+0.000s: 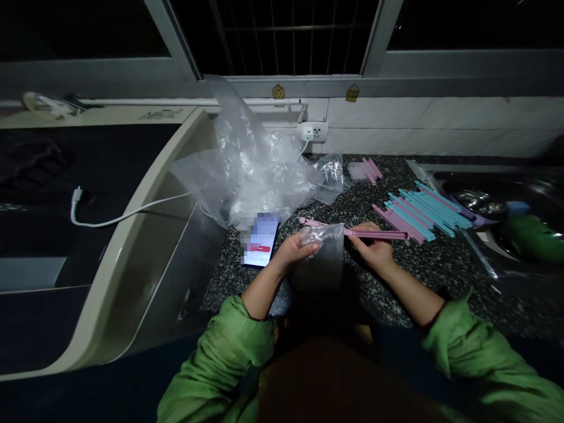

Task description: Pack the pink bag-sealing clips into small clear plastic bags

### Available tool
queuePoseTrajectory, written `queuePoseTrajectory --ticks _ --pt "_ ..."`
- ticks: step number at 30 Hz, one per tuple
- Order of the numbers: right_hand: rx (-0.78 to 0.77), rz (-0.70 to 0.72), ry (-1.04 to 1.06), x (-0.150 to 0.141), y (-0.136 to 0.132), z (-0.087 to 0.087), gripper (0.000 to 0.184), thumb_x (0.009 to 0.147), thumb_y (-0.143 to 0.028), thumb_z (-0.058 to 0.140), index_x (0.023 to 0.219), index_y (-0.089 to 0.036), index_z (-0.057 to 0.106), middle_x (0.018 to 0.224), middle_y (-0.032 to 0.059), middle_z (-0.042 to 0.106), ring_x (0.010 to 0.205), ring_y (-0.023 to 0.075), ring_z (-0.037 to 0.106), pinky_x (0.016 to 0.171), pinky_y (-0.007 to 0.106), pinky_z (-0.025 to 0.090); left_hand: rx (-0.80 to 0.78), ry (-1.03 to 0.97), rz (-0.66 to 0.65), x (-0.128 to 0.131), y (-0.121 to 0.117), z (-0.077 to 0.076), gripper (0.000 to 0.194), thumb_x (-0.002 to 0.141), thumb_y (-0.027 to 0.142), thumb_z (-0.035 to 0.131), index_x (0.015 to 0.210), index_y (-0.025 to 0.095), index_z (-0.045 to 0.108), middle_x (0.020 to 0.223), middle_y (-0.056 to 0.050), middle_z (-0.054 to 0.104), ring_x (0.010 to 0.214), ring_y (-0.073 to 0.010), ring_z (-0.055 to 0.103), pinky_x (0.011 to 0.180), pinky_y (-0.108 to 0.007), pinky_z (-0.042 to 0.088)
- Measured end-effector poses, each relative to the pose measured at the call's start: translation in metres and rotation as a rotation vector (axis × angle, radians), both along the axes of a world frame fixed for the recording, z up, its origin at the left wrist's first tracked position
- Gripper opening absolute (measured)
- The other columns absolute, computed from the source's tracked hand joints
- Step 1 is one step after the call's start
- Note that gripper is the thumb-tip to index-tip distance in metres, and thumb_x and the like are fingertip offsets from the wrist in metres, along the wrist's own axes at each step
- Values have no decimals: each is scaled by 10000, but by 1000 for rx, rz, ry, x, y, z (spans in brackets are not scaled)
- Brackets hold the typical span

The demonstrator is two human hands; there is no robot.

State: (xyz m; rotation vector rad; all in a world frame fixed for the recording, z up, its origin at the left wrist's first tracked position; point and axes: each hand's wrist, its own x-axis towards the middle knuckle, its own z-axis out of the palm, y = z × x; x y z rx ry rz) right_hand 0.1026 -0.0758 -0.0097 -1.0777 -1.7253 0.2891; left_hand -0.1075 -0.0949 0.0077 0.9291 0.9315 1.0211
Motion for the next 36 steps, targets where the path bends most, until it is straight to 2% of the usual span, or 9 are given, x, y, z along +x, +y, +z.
queuePoseTrajectory --ticks 6,9,15,20,25,29,36 --pt "12 66 -23 0 -4 5 56 764 -287 606 754 -232 611 718 10 635 700 169 576 689 355 489 -53 -52 -62 -1 1 1 392 434 345 814 736 141 672 681 -9 644 650 -125 573 706 -249 419" --pt "1 61 -27 0 -5 7 73 765 -300 601 736 -233 608 702 7 633 688 170 575 683 359 488 -68 -39 -83 0 3 -1 381 433 344 814 714 131 671 660 -15 640 664 -138 580 708 -251 424" --pt "6 89 -66 -1 -7 10 90 766 -305 600 714 -232 601 691 7 637 679 169 579 678 358 480 -103 -100 -136 0 5 -1 473 405 330 827 806 124 683 698 -26 662 657 -140 595 689 -245 438" --pt "6 125 -103 0 -8 7 77 768 -297 602 727 -231 603 701 7 642 680 165 580 661 356 479 -156 -61 -145 -3 6 -1 412 411 343 824 723 116 681 645 -33 656 604 -146 586 650 -265 454" --pt "-4 143 -116 3 -9 3 69 764 -294 607 739 -230 610 704 7 646 665 162 584 659 360 481 -151 -90 -163 -2 11 -8 460 384 290 836 784 118 685 718 -46 683 662 -159 609 702 -278 465" --pt "-34 141 -111 5 -10 0 83 763 -302 609 726 -228 615 694 12 645 650 162 585 637 353 483 -219 -112 -168 -1 12 -14 469 408 281 831 814 100 682 746 -69 692 676 -162 617 732 -285 456" --pt "-8 157 -114 4 -11 -4 61 754 -275 612 716 -228 624 681 20 657 641 174 594 598 344 480 -285 -167 -168 2 10 -11 446 453 276 821 838 104 676 734 -57 690 678 -146 621 729 -264 451"
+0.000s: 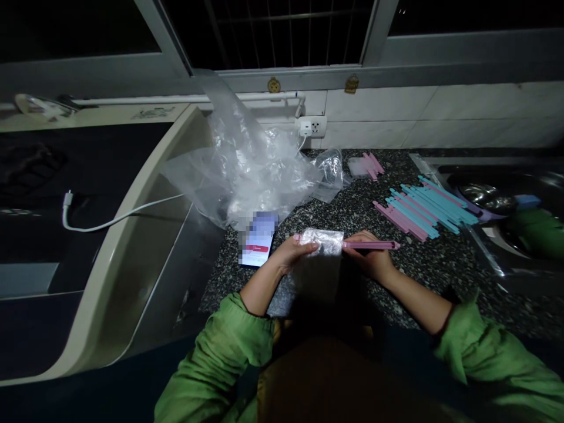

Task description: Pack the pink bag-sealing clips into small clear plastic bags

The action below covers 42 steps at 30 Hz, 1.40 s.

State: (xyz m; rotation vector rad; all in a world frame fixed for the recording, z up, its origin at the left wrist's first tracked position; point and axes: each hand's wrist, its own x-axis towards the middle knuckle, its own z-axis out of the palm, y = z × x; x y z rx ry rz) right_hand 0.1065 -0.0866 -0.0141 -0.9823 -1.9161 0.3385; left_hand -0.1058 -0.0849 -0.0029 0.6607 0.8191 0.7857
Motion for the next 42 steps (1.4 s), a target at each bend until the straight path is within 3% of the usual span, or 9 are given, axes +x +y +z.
queuePoseTrajectory --ticks 16,25,31,42 --pt "84 45 -88 -2 -2 1 59 779 -257 592 748 -210 608 675 18 659 625 155 587 574 301 472 -22 108 155 4 1 2 389 422 331 823 686 106 646 633 -25 655 571 -110 560 657 -249 423" --pt "146 -14 -45 5 -2 10 154 733 -314 658 845 -215 620 789 50 670 745 195 611 659 354 495 -27 108 252 4 5 0 392 384 325 825 640 114 617 584 2 627 535 -93 536 581 -225 386" --pt "177 -78 14 12 -6 16 181 748 -277 638 913 -208 612 827 60 647 786 201 599 692 369 489 -3 90 266 2 5 -2 376 414 323 816 643 116 600 585 6 615 532 -88 532 569 -218 381" --pt "173 -62 43 7 -8 18 75 765 -206 605 840 -213 611 790 40 649 753 180 594 683 355 486 15 146 241 5 5 -2 388 398 350 815 633 114 614 581 0 617 529 -93 521 585 -232 389"
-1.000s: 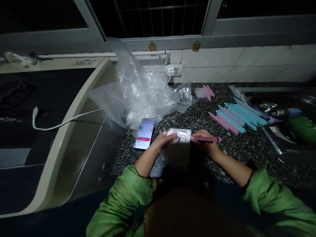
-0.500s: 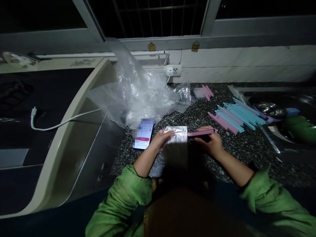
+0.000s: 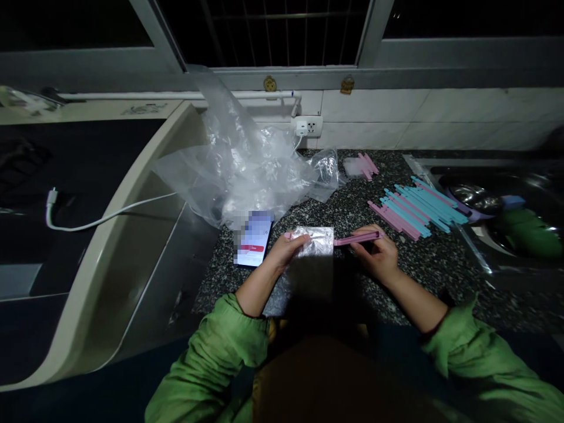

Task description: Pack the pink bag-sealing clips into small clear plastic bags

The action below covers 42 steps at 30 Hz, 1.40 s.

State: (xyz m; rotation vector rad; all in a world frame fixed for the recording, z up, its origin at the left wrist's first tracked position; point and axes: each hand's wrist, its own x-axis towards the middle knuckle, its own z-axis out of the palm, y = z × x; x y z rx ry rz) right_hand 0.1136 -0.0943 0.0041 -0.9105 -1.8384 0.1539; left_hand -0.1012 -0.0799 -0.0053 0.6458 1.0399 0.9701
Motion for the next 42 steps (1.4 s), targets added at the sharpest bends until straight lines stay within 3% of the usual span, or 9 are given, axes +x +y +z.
queuePoseTrajectory --ticks 11,17,25,30,37,42 --pt "-50 26 -43 -8 -3 4 33 765 -217 616 748 -202 592 749 47 660 702 174 593 637 345 480 6 63 -45 4 1 -4 415 382 364 811 666 118 635 608 -15 644 550 -113 547 596 -242 412" --pt "-2 65 -33 -11 0 -1 68 751 -200 632 810 -206 598 744 43 657 692 166 582 627 326 462 -3 125 -97 6 1 -1 421 369 392 808 640 121 634 569 -9 631 507 -105 529 549 -230 398" --pt "-20 59 -109 -16 -1 -1 70 775 -227 607 845 -220 602 754 39 663 683 161 589 605 318 463 -6 181 -130 7 4 -2 252 477 304 777 595 138 629 509 7 590 468 -103 494 509 -227 354" --pt "-16 77 -133 -18 1 -3 70 783 -237 599 847 -214 615 745 38 667 671 150 579 608 304 461 -20 211 -147 8 5 0 211 472 272 780 552 158 621 484 11 580 460 -108 483 493 -228 355" --pt "2 70 -168 -19 0 -4 80 782 -236 605 852 -205 627 736 38 667 659 141 567 608 290 456 -14 190 -154 8 7 -7 298 438 353 799 556 145 621 491 12 586 464 -99 492 500 -222 370" --pt "-24 63 -179 -20 1 -8 92 788 -258 595 858 -214 637 734 32 665 666 144 570 614 293 458 26 114 -197 8 2 -1 336 481 419 783 588 135 639 530 -1 603 489 -105 509 527 -228 380"
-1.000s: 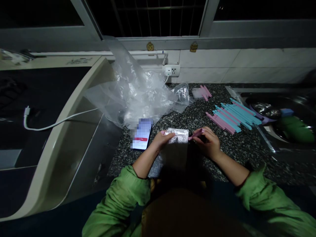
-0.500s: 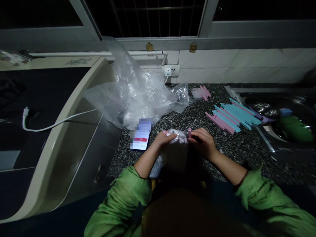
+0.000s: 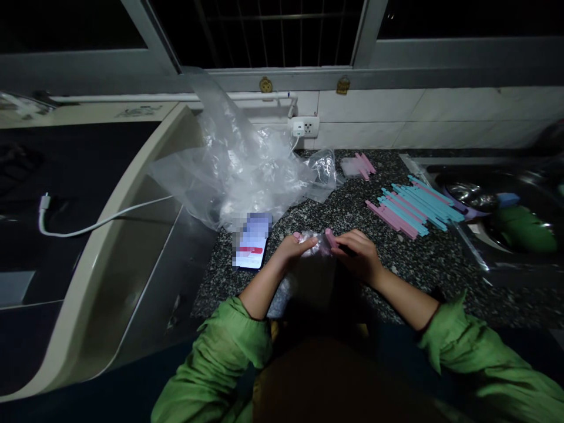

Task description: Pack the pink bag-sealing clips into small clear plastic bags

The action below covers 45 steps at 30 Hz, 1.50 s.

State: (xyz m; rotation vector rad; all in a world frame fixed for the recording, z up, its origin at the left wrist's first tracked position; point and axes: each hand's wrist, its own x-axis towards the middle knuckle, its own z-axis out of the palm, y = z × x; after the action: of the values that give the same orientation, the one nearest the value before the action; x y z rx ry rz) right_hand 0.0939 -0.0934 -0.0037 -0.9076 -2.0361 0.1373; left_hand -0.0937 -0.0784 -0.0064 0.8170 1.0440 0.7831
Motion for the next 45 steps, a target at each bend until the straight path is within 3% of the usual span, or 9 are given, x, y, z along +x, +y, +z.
queuePoseTrajectory --ticks 6,13,24,33,36,39,42,45 --pt "-3 -6 -28 0 0 -3 106 793 -271 589 866 -216 642 734 33 664 675 145 571 626 289 460 30 -98 -55 0 -7 7 364 515 470 759 611 132 667 551 -12 620 511 -114 529 563 -234 393" --pt "-13 -30 -74 1 -2 -5 126 803 -282 572 874 -213 649 739 36 663 686 146 556 633 282 450 36 -148 -141 -9 -9 8 356 522 406 774 687 105 679 648 -41 661 578 -120 566 605 -220 402" --pt "-32 -59 -221 -3 -6 -6 221 830 -335 532 984 -224 646 756 32 664 716 151 557 652 277 438 99 -44 -14 -1 -9 -1 367 500 467 751 609 134 641 565 10 597 519 -93 490 522 -200 345" --pt "-40 -75 -293 -9 -7 -6 223 840 -341 510 966 -216 644 760 40 669 721 170 552 618 284 414 148 -40 -65 -5 -10 1 337 511 418 748 656 135 636 579 29 565 541 -79 464 569 -201 348" --pt "-11 -66 -322 -13 -4 -8 213 846 -319 498 960 -212 642 765 44 663 727 169 550 620 281 411 267 98 -89 -8 -7 3 284 537 387 727 664 149 637 577 35 540 556 -92 443 580 -212 339" --pt "27 -58 -318 -18 3 -12 199 845 -287 498 968 -220 638 767 40 658 732 163 547 650 276 418 468 368 -14 -13 -5 4 214 563 361 710 646 177 637 584 27 516 612 -127 438 624 -228 339" --pt "64 -48 -287 -25 11 -16 196 843 -262 503 980 -219 636 783 36 664 739 157 545 681 271 425 657 603 94 -19 -5 6 167 613 358 679 632 198 637 621 -5 531 704 -172 463 743 -261 349" --pt "87 -39 -281 -32 17 -18 198 844 -264 503 980 -215 639 793 32 671 740 153 544 689 268 426 739 738 156 -22 -6 7 178 672 379 636 665 202 646 684 -37 579 794 -208 501 907 -328 303"
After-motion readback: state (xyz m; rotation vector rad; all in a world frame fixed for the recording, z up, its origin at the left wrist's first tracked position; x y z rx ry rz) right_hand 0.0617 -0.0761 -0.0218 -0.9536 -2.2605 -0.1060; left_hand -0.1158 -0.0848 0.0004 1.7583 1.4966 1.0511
